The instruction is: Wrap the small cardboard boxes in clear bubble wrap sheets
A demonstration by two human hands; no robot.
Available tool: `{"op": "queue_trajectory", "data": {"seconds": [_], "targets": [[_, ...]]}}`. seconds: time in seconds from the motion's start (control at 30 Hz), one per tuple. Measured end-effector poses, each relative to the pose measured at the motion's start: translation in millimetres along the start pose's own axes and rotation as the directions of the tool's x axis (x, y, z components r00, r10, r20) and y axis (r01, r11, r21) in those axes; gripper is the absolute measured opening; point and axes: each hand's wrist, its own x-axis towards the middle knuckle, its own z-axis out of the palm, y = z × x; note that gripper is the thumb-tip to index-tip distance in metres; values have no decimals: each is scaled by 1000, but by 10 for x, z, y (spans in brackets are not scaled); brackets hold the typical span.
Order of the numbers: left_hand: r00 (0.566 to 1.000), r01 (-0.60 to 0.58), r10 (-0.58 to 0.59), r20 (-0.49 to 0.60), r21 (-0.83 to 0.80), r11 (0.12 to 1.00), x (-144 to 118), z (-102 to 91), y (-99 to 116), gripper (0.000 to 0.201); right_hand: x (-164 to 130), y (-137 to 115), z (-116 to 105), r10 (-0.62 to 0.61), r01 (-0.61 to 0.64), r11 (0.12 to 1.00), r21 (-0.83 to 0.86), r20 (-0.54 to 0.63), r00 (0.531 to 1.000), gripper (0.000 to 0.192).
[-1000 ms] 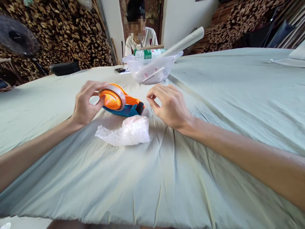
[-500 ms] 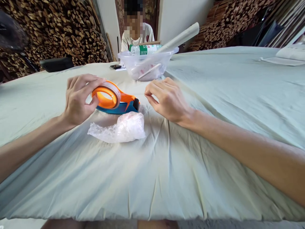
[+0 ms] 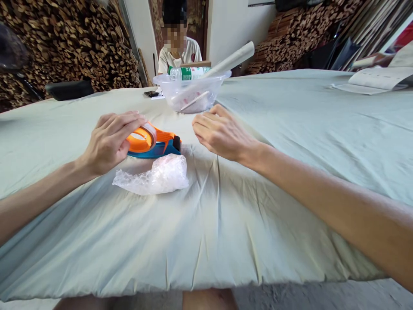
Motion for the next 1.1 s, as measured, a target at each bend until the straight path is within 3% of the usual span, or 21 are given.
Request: {"op": "queue_trajectory", "data": {"seconds": [0.1,0.27,0.5,0.7,0.93,1.1], "targets": [[1000,-25,25,3,-17,1000,19,-2,10,75,-39,106,-41,18,-17,998,65,-16,1000,21],[998,-57,57,27,-3,998,17,-19,27,78,-58,124,-55,-60,61,986,153,-12,998,17],[988,73,-76,-131,-29,997,-141,58,36,83,-25,-37,-27,-216,220,975,42,-74,974,27],[984,119,-121,-127,-27,993,-176,77,27,87,0,-95,22,-114,115,991,62,-10,993,29],[990,123,-125,-68,-34,992,-157,71,62,86,-41,-73,66,-88,85,987,133,15,996,22],[958,192,-212,-195,-118,974,-179,103,74,79,-53,-21,51,9,-1,990,139,-56,998,18]]}}
